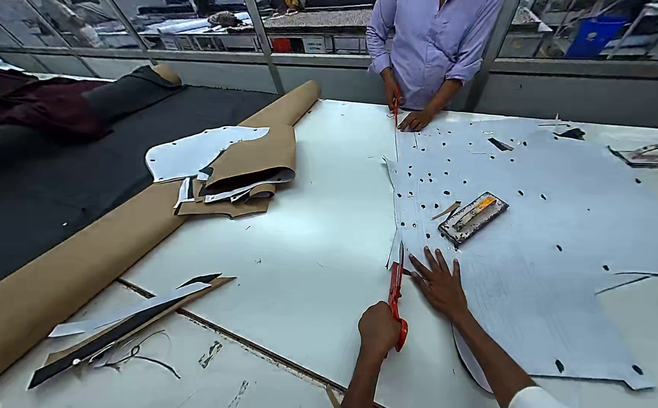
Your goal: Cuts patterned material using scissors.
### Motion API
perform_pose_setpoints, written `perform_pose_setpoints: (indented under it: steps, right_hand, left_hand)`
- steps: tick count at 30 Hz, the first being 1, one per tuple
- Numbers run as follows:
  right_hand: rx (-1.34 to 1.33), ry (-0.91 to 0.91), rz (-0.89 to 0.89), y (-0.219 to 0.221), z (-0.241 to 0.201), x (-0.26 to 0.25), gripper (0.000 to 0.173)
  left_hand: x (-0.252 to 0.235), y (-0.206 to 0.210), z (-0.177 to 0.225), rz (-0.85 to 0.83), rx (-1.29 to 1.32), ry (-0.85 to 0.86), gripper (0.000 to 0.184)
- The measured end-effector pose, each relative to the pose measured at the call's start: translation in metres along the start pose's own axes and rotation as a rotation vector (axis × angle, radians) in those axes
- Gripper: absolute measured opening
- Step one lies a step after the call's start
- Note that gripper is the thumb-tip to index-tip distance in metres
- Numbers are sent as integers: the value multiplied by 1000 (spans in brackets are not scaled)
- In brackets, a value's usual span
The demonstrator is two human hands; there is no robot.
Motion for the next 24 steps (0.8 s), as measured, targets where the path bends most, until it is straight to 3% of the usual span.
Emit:
perform_pose_setpoints:
  steps: [24]
  right_hand:
    - [-22, 8, -37, -4, -1, 1, 52]
  left_hand:
    - [-4, 9, 6, 2, 68, 5, 34]
Point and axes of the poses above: each hand's wrist, its own x-axis away from the middle knuckle, its own y-axis out of the palm, z = x × y, the point moved 8 cm from there along -x, towards the middle knuckle, and after that the axes turned 2 degrees about -x, right-handed, at the moved point
